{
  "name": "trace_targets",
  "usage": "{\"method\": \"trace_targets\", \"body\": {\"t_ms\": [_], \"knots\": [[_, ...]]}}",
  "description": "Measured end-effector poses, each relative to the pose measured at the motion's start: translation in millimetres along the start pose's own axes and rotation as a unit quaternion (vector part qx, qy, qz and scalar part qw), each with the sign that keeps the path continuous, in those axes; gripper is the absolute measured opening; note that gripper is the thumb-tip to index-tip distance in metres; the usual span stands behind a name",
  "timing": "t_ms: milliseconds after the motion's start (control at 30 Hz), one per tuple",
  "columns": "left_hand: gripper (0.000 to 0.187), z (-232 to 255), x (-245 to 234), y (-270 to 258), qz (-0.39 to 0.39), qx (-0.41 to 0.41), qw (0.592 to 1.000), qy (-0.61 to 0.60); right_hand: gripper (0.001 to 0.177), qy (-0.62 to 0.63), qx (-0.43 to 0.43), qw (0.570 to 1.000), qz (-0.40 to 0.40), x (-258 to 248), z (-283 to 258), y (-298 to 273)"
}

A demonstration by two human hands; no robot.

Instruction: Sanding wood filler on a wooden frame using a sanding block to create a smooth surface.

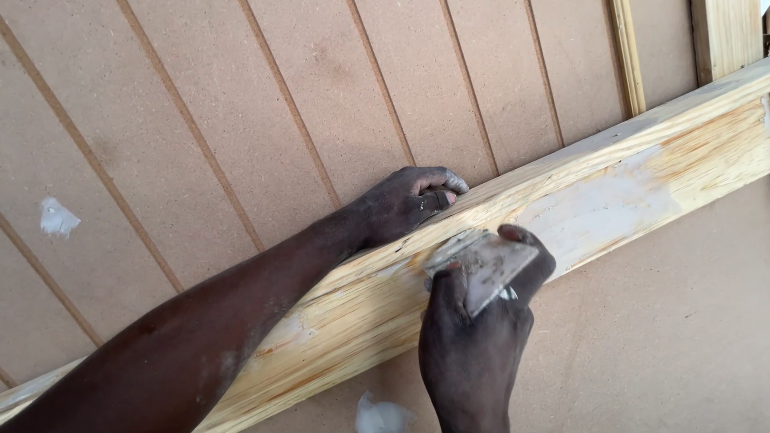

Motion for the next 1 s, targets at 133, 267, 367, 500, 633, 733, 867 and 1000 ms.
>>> {"method": "trace_targets", "body": {"t_ms": [133,267,367,500,633,733,867,1000], "knots": [[0.042,1,3,1,0.008,0.007,1.000,-0.022,0.051,0.000,0.020,0.998,-0.056,7,-9,3],[0.039,1,3,2,0.004,0.016,1.000,-0.027,0.041,0.189,-0.013,0.981,-0.040,20,3,3],[0.038,3,2,-2,0.013,0.014,1.000,0.001,0.042,0.280,-0.085,0.956,0.026,34,26,1],[0.044,8,0,-4,0.004,0.032,0.999,-0.014,0.058,0.529,-0.083,0.842,0.060,41,56,2],[0.053,1,0,-4,0.004,0.020,1.000,0.013,0.068,0.548,-0.118,0.827,0.042,20,64,12],[0.051,5,0,-3,-0.001,0.025,1.000,0.009,0.058,0.450,-0.042,0.888,0.079,6,58,22],[0.056,-1,1,-3,0.002,0.015,1.000,-0.005,0.056,0.258,-0.021,0.965,0.047,-10,22,29],[0.047,-13,3,4,0.004,0.030,1.000,-0.007,0.044,0.008,0.036,0.999,-0.008,-21,-10,33]]}}
Point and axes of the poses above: each hand's wrist, its own y-axis towards the middle knuckle, its own x-axis out of the palm, z = x × y, the point moved 3 cm from there along y, towards the middle knuckle, and after that the axes turned 8 degrees about -z, right-handed, at the moved point
